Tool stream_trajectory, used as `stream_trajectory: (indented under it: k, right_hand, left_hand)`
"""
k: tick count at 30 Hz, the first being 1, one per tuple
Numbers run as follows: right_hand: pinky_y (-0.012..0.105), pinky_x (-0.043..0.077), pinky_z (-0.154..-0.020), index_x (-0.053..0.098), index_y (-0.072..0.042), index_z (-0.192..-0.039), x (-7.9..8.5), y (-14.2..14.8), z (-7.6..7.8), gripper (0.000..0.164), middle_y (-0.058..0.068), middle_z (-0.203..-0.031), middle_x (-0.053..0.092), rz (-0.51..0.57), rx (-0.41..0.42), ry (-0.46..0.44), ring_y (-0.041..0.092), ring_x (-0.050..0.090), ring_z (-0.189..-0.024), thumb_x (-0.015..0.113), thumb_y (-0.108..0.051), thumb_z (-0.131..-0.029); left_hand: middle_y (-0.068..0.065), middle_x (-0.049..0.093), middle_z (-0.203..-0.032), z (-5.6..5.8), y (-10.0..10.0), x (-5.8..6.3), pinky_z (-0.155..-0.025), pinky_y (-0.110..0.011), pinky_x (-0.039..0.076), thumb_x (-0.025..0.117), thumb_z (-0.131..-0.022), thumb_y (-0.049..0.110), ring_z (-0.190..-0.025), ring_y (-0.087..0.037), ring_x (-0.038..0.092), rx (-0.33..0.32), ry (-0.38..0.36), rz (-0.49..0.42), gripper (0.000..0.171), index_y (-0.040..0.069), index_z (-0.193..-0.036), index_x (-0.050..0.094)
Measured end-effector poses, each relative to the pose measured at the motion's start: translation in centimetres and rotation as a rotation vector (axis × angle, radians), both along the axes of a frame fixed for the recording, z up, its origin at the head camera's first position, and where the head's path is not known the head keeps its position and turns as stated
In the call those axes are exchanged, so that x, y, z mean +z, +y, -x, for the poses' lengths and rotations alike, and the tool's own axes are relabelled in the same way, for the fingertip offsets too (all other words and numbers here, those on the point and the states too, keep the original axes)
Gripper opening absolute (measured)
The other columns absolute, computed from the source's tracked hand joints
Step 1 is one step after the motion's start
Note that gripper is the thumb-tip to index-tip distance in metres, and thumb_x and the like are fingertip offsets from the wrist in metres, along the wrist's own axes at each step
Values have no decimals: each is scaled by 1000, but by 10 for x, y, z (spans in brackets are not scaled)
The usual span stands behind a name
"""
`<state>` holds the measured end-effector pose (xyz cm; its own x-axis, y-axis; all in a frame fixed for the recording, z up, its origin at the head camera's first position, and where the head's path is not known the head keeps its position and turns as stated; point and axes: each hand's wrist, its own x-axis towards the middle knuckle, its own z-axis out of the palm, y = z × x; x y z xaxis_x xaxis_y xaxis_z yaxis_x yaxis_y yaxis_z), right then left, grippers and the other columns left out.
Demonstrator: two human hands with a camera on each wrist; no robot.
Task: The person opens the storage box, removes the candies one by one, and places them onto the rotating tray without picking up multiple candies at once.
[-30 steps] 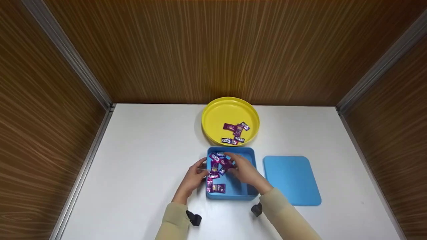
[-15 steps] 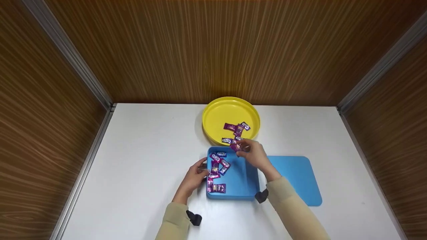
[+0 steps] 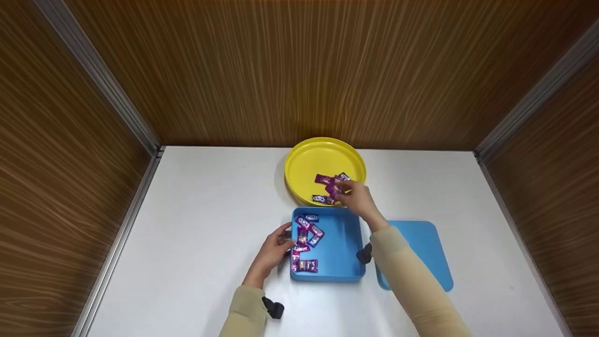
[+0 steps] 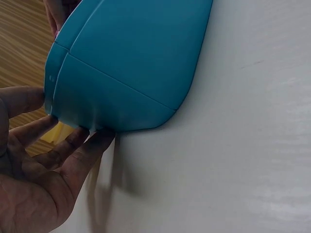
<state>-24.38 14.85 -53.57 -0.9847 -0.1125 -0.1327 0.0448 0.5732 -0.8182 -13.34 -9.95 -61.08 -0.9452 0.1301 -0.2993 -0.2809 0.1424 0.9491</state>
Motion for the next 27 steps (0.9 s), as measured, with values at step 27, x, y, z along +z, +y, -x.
stream_trajectory:
  k: [27]
  right_hand:
    - [41, 50, -95, 57, -6, -135, -13, 1, 14, 41, 13, -130, 60, 23, -19, -88, 29, 62, -110, 64, -15, -96]
  left_hand:
    - [-20, 48, -137, 0, -1, 1, -95, -43, 48, 56, -98, 8, -115, -29, 54, -17, 17, -28, 55, 6, -150, 38]
